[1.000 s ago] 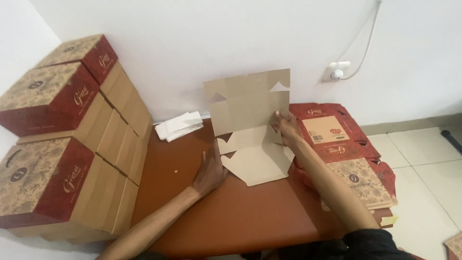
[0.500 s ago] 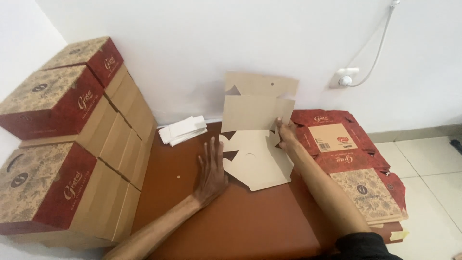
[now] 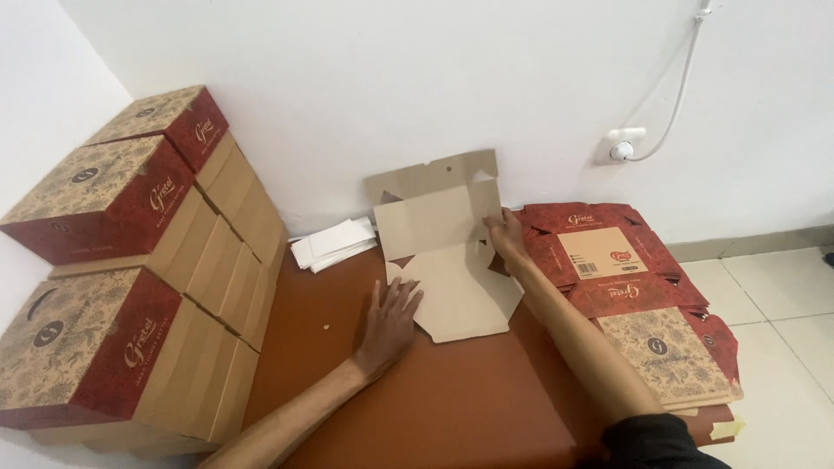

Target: Assembling cardboard boxes by folding flat cutouts along pre-scored lines and tucking in flaps.

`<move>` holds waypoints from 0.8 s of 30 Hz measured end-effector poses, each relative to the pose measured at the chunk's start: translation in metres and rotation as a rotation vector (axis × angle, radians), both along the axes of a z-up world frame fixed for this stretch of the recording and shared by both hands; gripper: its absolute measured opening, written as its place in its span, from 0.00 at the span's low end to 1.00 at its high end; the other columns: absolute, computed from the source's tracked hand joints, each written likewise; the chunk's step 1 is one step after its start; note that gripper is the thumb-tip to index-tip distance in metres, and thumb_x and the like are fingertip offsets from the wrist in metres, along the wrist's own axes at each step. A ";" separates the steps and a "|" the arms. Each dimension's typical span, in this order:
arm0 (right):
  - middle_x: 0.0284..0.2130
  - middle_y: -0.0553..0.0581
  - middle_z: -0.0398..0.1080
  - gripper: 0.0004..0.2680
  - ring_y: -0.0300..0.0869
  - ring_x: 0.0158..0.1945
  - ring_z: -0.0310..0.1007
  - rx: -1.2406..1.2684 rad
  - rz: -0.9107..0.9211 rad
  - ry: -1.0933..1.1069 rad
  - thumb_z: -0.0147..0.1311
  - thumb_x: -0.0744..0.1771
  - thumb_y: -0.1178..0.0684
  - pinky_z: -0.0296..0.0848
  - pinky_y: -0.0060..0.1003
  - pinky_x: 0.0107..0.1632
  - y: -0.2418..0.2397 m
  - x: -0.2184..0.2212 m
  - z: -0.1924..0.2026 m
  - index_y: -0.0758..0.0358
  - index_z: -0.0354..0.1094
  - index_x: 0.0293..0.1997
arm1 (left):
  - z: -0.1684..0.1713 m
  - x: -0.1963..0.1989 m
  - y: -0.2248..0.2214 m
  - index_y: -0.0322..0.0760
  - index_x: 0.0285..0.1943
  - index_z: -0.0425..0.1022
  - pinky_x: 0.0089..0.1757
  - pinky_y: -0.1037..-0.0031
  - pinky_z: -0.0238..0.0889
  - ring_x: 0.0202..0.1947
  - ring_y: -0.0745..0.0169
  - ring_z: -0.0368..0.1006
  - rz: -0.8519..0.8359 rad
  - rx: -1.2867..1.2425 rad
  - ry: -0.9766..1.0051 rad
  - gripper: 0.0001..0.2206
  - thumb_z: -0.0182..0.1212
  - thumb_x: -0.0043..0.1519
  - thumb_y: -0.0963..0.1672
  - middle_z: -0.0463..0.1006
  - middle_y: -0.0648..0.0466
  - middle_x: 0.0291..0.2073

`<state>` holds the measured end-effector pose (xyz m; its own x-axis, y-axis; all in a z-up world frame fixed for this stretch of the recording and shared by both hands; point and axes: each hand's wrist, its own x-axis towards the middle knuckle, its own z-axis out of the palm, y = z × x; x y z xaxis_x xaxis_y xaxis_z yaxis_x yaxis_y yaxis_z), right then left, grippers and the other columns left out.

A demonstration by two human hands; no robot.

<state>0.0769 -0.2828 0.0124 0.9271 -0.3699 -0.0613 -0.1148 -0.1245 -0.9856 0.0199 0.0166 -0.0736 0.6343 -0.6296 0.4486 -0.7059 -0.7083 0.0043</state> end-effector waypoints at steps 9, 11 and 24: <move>0.40 0.70 0.71 0.09 0.66 0.47 0.77 -1.008 -0.105 -0.281 0.51 0.73 0.58 0.79 0.59 0.42 -0.002 -0.071 0.020 0.67 0.68 0.60 | 0.008 -0.010 -0.007 0.36 0.67 0.77 0.66 0.17 0.31 0.78 0.31 0.53 0.093 0.065 0.002 0.22 0.60 0.62 0.36 0.71 0.36 0.70; 0.40 0.63 0.72 0.12 0.61 0.47 0.79 -1.131 -0.045 -0.121 0.58 0.70 0.54 0.81 0.56 0.43 -0.014 -0.069 -0.016 0.59 0.70 0.60 | 0.009 -0.012 -0.009 0.36 0.67 0.77 0.66 0.17 0.30 0.78 0.31 0.53 0.099 0.056 0.006 0.21 0.59 0.62 0.36 0.71 0.36 0.69; 0.57 0.67 0.71 0.15 0.63 0.50 0.83 -0.936 0.186 -0.047 0.58 0.71 0.49 0.84 0.58 0.44 0.029 -0.114 0.013 0.46 0.66 0.67 | 0.000 -0.006 -0.013 0.42 0.66 0.76 0.62 0.13 0.36 0.71 0.26 0.63 0.134 0.079 -0.035 0.19 0.57 0.65 0.38 0.75 0.35 0.62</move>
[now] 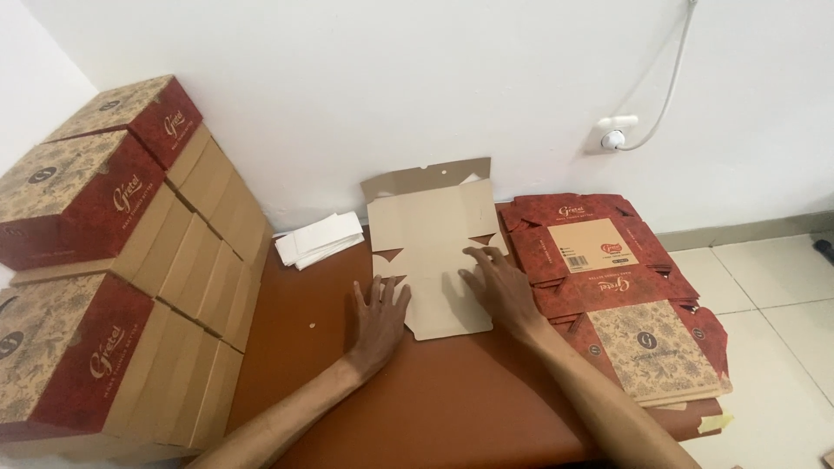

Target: Assembling cardboard boxes by folding flat cutouts along pre-scored lines and tucking in flaps.

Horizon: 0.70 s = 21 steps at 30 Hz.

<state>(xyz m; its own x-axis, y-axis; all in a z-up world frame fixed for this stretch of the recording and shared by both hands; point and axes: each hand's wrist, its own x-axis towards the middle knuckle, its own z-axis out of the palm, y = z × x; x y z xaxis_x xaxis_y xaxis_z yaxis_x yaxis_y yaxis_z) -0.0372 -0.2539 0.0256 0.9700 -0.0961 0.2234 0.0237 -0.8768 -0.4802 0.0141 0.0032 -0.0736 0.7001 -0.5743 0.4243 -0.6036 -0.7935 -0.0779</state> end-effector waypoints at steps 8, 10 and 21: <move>0.49 0.68 0.78 0.09 0.61 0.47 0.85 -0.073 0.263 -0.080 0.53 0.71 0.58 0.84 0.52 0.45 0.010 -0.012 0.016 0.54 0.78 0.54 | 0.001 -0.002 0.002 0.46 0.68 0.73 0.62 0.15 0.39 0.71 0.28 0.63 0.014 0.011 0.031 0.20 0.54 0.67 0.39 0.73 0.37 0.65; 0.46 0.66 0.80 0.07 0.60 0.48 0.84 -0.097 0.297 -0.094 0.56 0.70 0.59 0.84 0.51 0.45 0.008 -0.013 0.011 0.56 0.80 0.49 | -0.005 0.000 0.004 0.46 0.68 0.73 0.62 0.15 0.38 0.71 0.29 0.63 0.004 0.000 0.034 0.19 0.53 0.68 0.38 0.73 0.37 0.65; 0.50 0.65 0.80 0.06 0.56 0.52 0.82 -0.079 0.288 -0.029 0.59 0.70 0.54 0.84 0.43 0.49 0.012 -0.009 0.010 0.55 0.84 0.48 | 0.028 -0.014 0.003 0.45 0.71 0.70 0.61 0.15 0.41 0.72 0.28 0.61 0.012 0.045 0.154 0.20 0.51 0.69 0.38 0.70 0.37 0.67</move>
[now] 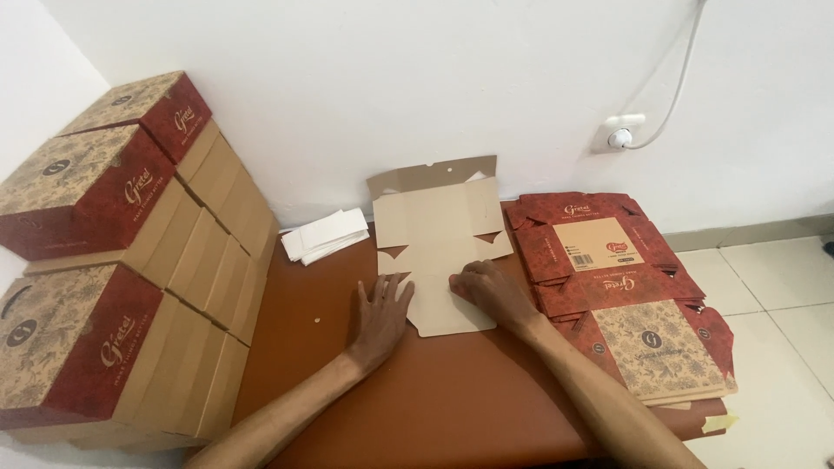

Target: Assembling cardboard boxes by folding flat cutouts along pre-scored lines and tucking in flaps.

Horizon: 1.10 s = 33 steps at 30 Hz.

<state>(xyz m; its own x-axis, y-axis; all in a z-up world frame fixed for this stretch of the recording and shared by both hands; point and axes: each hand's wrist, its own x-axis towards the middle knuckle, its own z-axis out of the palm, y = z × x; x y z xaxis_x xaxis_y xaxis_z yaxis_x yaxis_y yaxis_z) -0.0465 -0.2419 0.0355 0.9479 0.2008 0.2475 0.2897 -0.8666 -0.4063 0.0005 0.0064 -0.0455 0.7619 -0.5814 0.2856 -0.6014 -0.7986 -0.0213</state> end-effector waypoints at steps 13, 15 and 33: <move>0.48 0.64 0.80 0.05 0.57 0.52 0.81 -0.008 0.061 -0.034 0.63 0.68 0.54 0.81 0.47 0.52 -0.011 0.006 -0.006 0.54 0.84 0.46 | 0.003 0.002 0.001 0.43 0.71 0.69 0.61 0.14 0.40 0.72 0.27 0.60 -0.006 -0.025 0.044 0.20 0.49 0.70 0.37 0.69 0.35 0.67; 0.48 0.64 0.80 0.05 0.58 0.52 0.80 -0.030 0.070 -0.032 0.64 0.67 0.54 0.80 0.47 0.53 -0.013 0.004 -0.001 0.53 0.84 0.45 | 0.002 0.002 0.001 0.43 0.72 0.69 0.62 0.15 0.40 0.73 0.27 0.59 -0.012 -0.028 0.065 0.20 0.48 0.70 0.37 0.68 0.36 0.68; 0.52 0.58 0.74 0.08 0.57 0.64 0.72 -0.140 0.000 -0.005 0.59 0.70 0.52 0.73 0.50 0.61 -0.016 0.014 -0.037 0.43 0.79 0.53 | 0.009 -0.002 -0.001 0.44 0.74 0.67 0.63 0.15 0.37 0.75 0.27 0.56 -0.002 0.011 0.094 0.22 0.47 0.70 0.37 0.67 0.35 0.69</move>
<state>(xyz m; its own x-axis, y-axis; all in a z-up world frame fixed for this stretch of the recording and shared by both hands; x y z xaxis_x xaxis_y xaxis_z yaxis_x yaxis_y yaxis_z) -0.0322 -0.2579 -0.0012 0.9465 0.2341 0.2220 0.2919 -0.9145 -0.2801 -0.0012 0.0058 -0.0362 0.7837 -0.5859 0.2062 -0.6030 -0.7973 0.0266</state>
